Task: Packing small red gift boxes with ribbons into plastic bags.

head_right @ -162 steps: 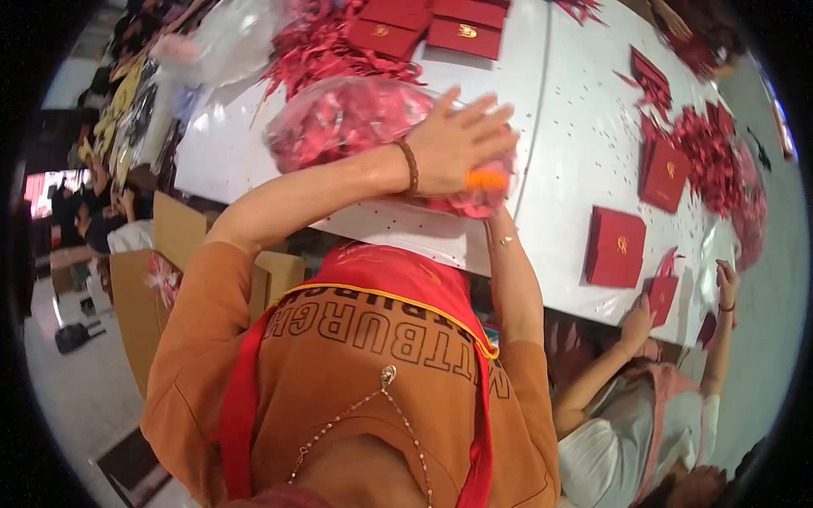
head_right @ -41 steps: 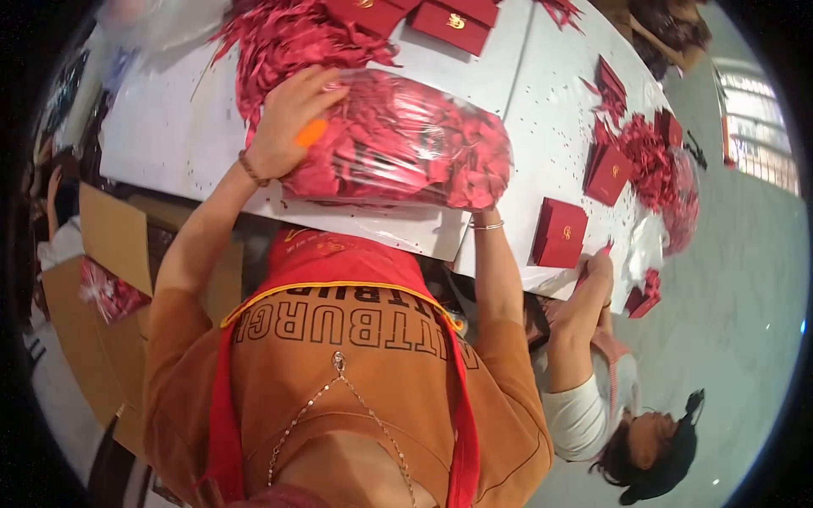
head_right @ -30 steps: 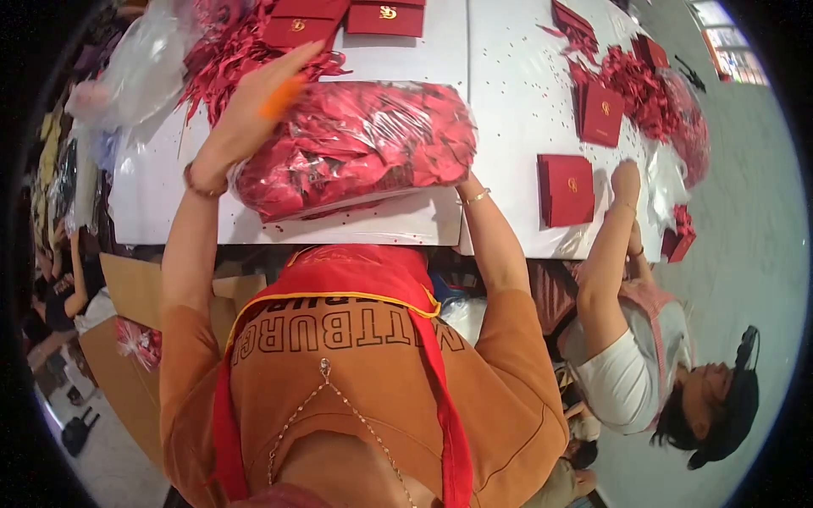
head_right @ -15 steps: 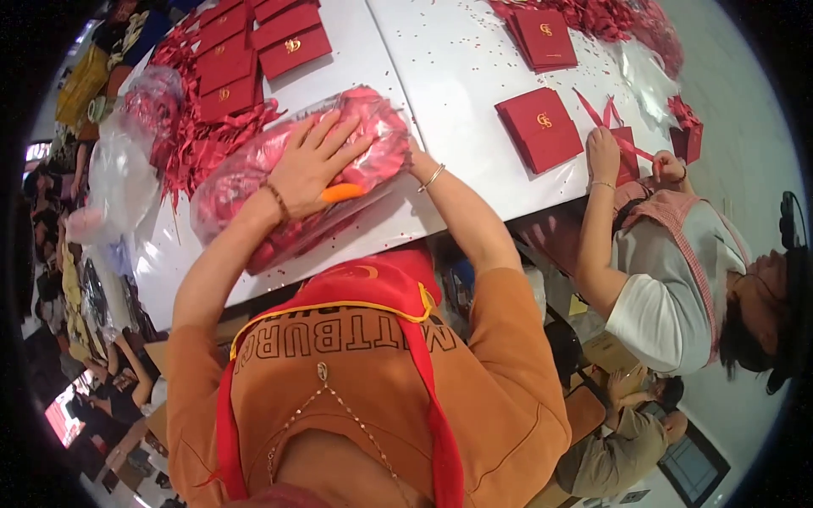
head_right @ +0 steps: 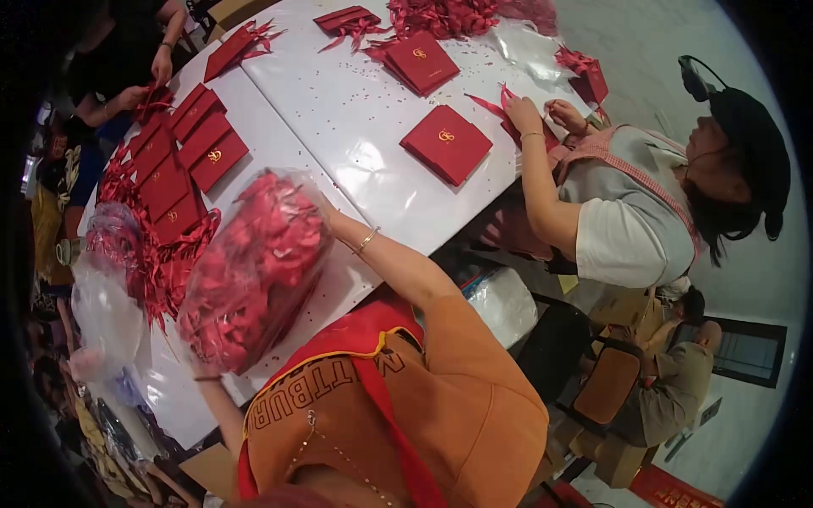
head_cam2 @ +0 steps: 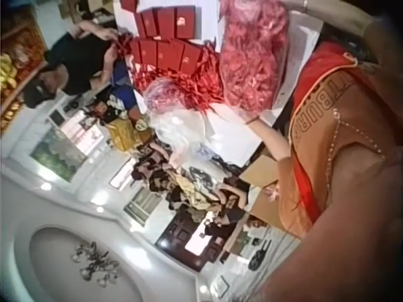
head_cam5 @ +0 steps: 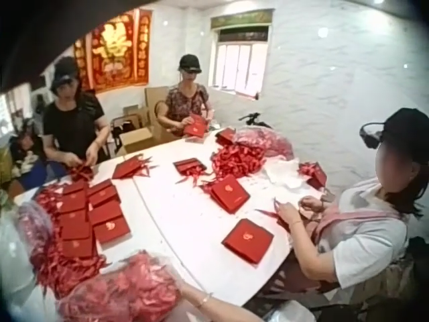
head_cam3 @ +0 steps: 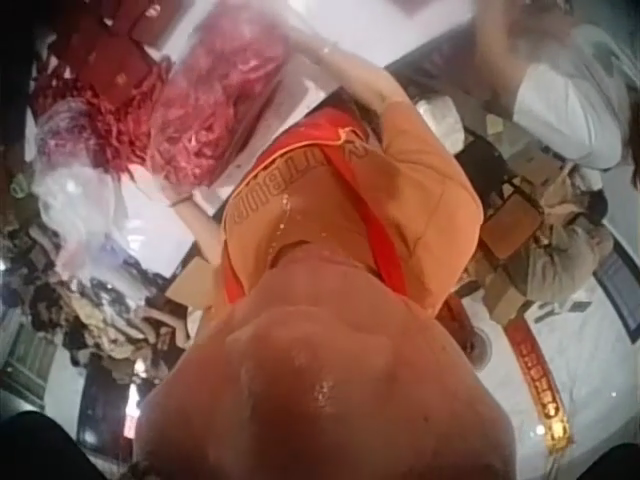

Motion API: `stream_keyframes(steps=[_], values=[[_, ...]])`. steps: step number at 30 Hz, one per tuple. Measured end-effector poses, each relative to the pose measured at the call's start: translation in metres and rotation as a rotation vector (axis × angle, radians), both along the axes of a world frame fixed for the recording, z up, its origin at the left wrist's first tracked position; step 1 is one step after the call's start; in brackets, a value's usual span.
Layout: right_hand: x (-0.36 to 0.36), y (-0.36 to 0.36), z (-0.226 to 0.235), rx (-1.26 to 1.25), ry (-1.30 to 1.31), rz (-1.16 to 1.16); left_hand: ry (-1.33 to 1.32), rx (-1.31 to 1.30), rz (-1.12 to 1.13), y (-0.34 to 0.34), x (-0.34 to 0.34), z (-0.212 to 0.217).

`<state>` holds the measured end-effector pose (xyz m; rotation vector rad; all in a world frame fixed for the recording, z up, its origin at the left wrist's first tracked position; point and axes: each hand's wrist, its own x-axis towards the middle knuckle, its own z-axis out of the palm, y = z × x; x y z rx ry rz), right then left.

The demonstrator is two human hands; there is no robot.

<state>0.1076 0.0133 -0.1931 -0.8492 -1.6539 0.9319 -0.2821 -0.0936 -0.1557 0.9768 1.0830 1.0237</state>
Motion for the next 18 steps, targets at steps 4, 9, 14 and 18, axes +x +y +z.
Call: stream_keyframes(steps=[4,9,14,18], values=[[-0.028,-0.017,0.123,0.067,-0.176,-0.048,-0.069,-0.001,0.064,-0.052,0.055,0.004],[-0.082,-0.040,0.249,-0.330,-0.041,0.289,-0.106,-0.007,0.292,-0.076,0.090,0.003],[-0.111,-0.074,0.261,-0.118,-0.321,0.418,-0.154,-0.015,0.535,-0.058,0.120,-0.007],[-0.112,-0.077,0.239,0.060,-0.422,0.368,-0.213,0.018,0.624,-0.040,0.080,-0.021]])
